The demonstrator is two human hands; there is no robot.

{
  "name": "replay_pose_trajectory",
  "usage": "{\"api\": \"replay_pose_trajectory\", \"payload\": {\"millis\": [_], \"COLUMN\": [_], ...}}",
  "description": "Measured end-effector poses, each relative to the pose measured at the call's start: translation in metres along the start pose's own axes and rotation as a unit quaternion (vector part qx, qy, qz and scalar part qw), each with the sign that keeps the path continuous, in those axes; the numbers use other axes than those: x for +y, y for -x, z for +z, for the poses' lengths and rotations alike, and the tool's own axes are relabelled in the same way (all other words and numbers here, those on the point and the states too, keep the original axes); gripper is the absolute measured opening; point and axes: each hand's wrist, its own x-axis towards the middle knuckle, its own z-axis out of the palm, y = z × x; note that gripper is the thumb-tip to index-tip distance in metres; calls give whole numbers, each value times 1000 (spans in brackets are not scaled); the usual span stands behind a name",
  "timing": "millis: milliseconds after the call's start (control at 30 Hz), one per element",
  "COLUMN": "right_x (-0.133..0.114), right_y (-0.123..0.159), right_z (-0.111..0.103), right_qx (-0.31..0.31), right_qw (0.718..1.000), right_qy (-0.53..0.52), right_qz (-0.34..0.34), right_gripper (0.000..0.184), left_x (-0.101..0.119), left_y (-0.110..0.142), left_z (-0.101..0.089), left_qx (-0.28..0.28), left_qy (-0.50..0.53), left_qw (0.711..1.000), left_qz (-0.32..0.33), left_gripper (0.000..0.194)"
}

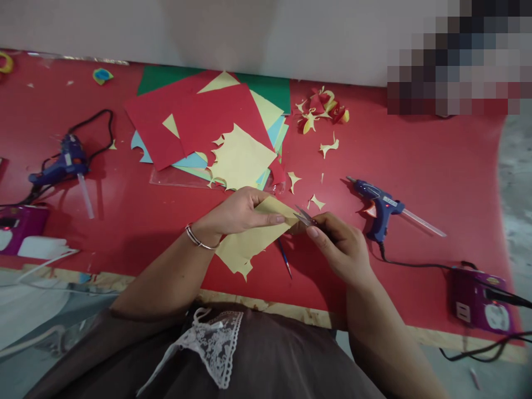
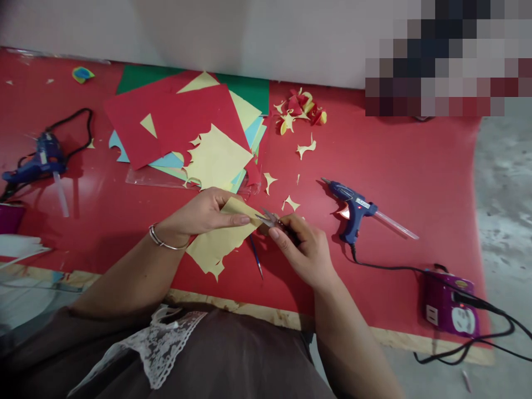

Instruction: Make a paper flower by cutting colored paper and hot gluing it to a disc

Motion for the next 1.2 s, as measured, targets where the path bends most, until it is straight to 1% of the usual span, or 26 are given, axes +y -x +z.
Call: {"api": "replay_pose_trajectory", "payload": {"millis": [133,333,567,800,933,1200], "right_x": [-3,-7,-4,-6,-6,-3], "right_y": [-1,-1,-1,0,0,1], "right_z": [-1,0,0,-1,-1,-1], "right_qx": [-14,-9,-4,-8,-9,-7], "right_qw": [1000,1000,1000,1000,1000,999], "right_qy": [4,9,9,14,15,24], "right_qz": [-2,-2,-20,-4,-11,-30], "right_gripper": [50,57,52,56,52,47], "left_x": [-1,-2,-2,-2,-2,-2], "left_y": [-1,-2,-2,-2,-2,-3], "left_z": [1,1,1,1,2,2], "left_qx": [-6,-13,-16,-17,-17,-21], "left_qy": [1,-10,-16,-12,-15,-9], "left_qw": [1000,1000,1000,1000,1000,1000], "left_qz": [2,1,8,15,2,11], "left_gripper": [35,35,33,31,32,36]}}
